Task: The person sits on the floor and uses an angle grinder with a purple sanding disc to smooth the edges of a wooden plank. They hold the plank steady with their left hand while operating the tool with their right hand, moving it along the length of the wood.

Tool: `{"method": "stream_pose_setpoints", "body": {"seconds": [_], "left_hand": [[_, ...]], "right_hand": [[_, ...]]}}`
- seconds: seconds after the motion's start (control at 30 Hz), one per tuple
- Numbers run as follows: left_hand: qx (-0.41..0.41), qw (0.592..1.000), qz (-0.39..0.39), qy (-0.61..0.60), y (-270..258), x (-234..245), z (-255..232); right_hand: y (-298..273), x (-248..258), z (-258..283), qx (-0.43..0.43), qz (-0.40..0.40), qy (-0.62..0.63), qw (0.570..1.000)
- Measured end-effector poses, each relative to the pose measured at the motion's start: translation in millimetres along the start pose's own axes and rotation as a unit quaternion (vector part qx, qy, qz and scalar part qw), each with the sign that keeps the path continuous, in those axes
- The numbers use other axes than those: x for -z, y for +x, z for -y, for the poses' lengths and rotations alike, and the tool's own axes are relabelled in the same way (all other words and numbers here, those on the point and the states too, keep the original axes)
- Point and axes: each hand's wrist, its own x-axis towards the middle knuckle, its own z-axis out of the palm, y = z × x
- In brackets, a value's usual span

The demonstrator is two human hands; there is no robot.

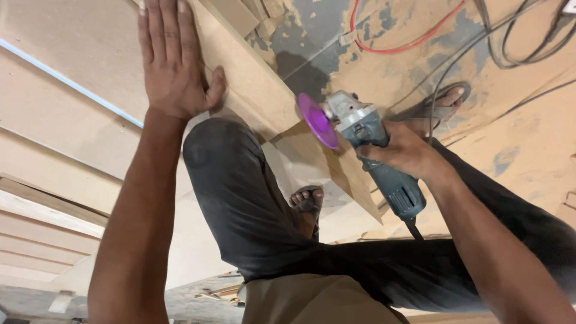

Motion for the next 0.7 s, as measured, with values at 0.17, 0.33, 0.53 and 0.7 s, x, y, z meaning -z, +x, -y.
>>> {"method": "stream_pose_setpoints", "body": {"seconds": [0.17,0.33,0.53,0.7], "left_hand": [[-0.009,1.0,-0.022,-0.018,0.6,-1.1,2.4],[-0.009,0.999,-0.027,-0.017,0.6,-2.6,4.1],[-0.02,0.999,-0.042,-0.013,0.4,-0.2,1.3],[-0.019,0.997,-0.063,-0.028,2.8,2.1,-1.1]], "right_hand": [[26.1,0.0,51.4,0.033,0.004,-0.024,0.999],[65.9,11.7,127.7,0.088,-0.005,-0.062,0.994],[103.5,25.3,224.9,0.262,-0.021,-0.019,0.965],[125.9,20.8,289.6,0.252,-0.054,-0.071,0.964]]}}
